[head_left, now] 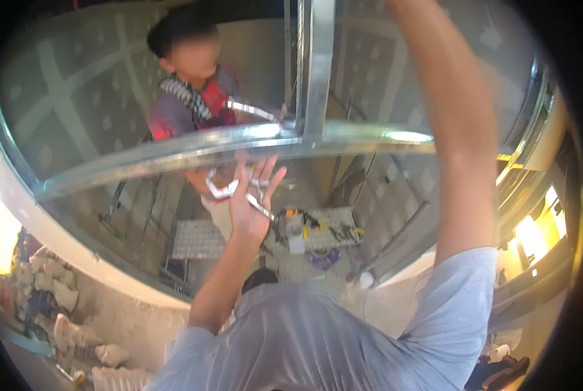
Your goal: The person constructs a metal wall frame by clamping metal studs together with locking pliers, fastening joints with a drill and a crimper, checking the alignment with a square ruler, and crimping the top frame section.
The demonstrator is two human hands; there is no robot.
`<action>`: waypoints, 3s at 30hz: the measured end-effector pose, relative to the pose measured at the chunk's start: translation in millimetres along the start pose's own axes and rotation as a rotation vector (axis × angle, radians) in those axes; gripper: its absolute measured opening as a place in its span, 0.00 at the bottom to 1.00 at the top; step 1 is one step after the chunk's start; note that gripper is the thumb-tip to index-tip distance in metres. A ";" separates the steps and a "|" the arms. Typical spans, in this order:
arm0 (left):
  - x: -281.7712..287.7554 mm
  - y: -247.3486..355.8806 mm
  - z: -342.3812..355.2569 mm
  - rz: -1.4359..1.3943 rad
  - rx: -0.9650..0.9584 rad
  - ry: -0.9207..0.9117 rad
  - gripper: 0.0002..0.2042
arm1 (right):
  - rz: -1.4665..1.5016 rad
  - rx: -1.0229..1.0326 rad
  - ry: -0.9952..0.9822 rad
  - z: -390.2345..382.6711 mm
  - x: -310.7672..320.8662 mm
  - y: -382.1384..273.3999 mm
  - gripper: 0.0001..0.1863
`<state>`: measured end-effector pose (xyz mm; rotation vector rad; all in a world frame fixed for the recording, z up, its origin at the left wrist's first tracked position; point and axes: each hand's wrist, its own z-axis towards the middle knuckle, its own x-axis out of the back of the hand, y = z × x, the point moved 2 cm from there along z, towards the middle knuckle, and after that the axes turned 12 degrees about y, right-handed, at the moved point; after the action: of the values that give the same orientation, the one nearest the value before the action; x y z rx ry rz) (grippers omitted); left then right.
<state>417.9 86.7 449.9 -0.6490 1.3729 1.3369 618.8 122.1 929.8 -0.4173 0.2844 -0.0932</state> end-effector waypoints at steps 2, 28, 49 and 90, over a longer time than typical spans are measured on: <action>3.3 -20.1 1.5 -0.040 0.071 0.074 0.26 | -0.182 0.087 -0.018 -24.0 18.4 -13.3 0.25; 4.6 -28.7 5.7 0.029 0.121 0.060 0.17 | -0.140 0.234 0.085 55.1 6.9 -54.3 0.33; -449.1 245.9 33.1 1.723 -0.872 -1.001 0.05 | -0.135 0.254 0.179 62.5 15.2 -52.1 0.31; -715.2 222.6 258.7 1.287 -2.204 -0.702 0.19 | -0.215 0.279 0.175 48.5 1.6 -58.0 0.34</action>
<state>501.9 176.7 1232.7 -0.2902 -1.1604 3.3486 632.6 87.8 995.7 -0.1611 0.3927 -0.3765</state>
